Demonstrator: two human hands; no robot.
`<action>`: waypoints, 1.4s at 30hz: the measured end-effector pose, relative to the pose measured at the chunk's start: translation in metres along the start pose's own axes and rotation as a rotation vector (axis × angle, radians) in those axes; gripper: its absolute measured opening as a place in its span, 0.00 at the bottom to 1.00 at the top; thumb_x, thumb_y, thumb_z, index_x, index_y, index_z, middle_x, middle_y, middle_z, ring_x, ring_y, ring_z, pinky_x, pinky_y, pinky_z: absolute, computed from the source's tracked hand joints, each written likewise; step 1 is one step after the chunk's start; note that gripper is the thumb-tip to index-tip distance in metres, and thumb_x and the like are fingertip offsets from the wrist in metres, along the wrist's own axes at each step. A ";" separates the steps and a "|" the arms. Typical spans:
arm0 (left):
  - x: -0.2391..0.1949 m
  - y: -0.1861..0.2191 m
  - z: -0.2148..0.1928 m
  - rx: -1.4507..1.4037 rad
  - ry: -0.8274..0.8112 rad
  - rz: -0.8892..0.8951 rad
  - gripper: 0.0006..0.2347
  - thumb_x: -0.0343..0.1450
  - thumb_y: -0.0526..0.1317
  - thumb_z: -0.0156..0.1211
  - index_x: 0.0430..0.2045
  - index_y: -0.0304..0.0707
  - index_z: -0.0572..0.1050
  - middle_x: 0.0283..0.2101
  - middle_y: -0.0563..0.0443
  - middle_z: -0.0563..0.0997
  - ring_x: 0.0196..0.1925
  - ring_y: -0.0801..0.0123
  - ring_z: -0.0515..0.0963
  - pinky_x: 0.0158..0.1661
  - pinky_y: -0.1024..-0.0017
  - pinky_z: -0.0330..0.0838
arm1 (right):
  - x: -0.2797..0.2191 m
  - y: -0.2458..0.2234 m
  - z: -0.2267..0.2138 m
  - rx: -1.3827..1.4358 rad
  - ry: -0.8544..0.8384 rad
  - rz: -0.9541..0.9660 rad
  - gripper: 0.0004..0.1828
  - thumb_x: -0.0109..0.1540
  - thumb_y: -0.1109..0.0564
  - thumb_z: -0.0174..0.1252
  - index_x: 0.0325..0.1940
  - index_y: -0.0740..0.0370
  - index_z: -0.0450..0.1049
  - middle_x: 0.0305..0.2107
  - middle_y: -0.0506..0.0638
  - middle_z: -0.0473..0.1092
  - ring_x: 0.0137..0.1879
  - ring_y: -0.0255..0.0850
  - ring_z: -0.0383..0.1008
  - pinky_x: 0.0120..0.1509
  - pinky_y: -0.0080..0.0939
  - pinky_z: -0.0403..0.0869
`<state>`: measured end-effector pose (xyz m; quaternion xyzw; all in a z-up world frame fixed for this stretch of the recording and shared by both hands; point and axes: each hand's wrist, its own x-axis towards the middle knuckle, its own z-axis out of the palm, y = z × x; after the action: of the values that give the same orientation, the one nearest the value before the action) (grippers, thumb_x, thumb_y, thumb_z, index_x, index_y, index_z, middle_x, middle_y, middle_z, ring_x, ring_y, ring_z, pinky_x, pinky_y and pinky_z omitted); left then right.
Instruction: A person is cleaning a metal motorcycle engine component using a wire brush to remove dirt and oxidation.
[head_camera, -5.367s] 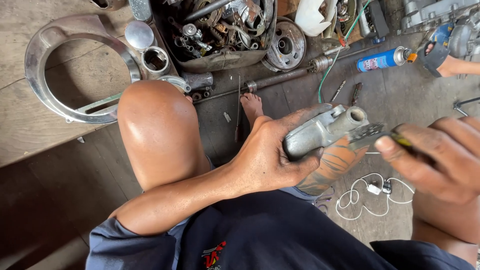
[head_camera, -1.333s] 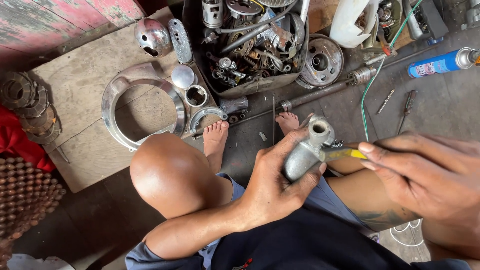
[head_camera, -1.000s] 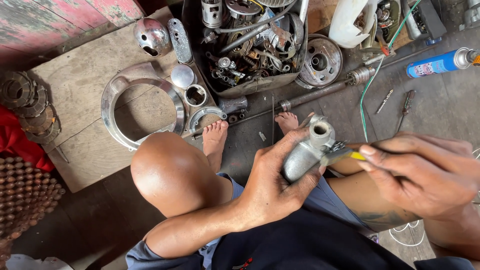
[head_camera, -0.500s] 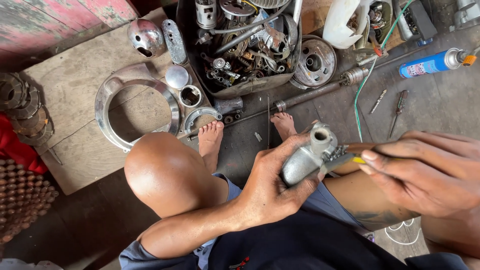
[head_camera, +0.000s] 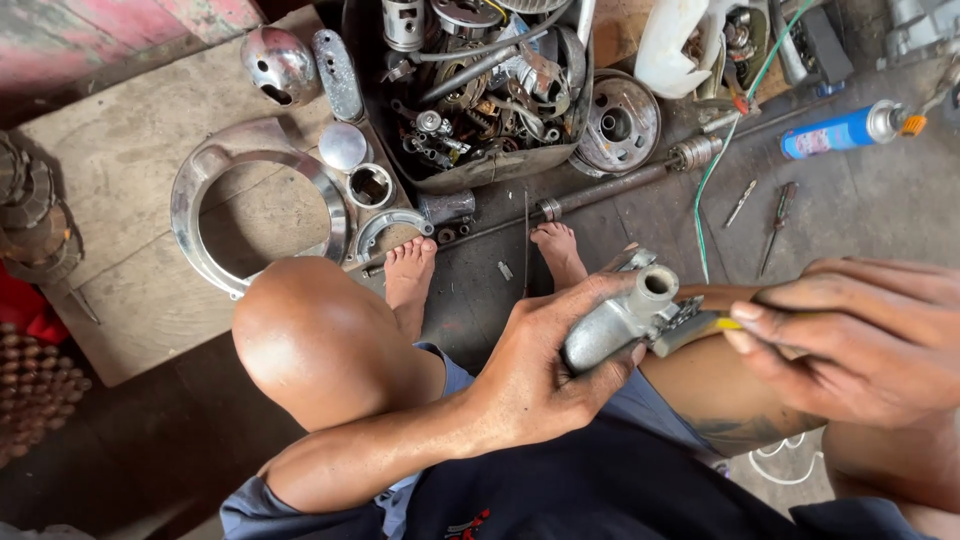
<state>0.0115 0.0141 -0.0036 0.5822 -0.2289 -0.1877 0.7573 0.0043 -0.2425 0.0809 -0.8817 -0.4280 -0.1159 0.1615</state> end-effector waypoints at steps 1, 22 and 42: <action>0.000 -0.002 0.000 -0.014 -0.017 0.022 0.21 0.71 0.29 0.60 0.61 0.36 0.67 0.55 0.48 0.81 0.45 0.65 0.84 0.52 0.72 0.76 | 0.004 -0.001 -0.001 0.011 0.020 -0.002 0.09 0.58 0.56 0.65 0.30 0.64 0.77 0.27 0.54 0.77 0.24 0.40 0.74 0.30 0.40 0.77; -0.002 0.006 -0.002 0.101 -0.024 0.149 0.20 0.76 0.28 0.54 0.63 0.35 0.62 0.68 0.34 0.72 0.80 0.48 0.60 0.75 0.59 0.67 | -0.012 -0.007 0.005 0.060 0.112 0.129 0.10 0.56 0.59 0.66 0.29 0.68 0.74 0.25 0.56 0.75 0.24 0.46 0.72 0.33 0.44 0.76; -0.005 0.000 0.003 0.049 0.011 0.106 0.23 0.70 0.27 0.56 0.62 0.35 0.64 0.62 0.36 0.77 0.68 0.55 0.73 0.67 0.66 0.67 | -0.010 -0.007 0.017 0.058 0.223 0.067 0.10 0.55 0.61 0.66 0.24 0.69 0.73 0.20 0.57 0.74 0.21 0.44 0.72 0.27 0.43 0.74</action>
<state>0.0061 0.0145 -0.0038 0.5886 -0.2598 -0.1385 0.7529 -0.0061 -0.2393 0.0631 -0.8720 -0.3810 -0.1954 0.2373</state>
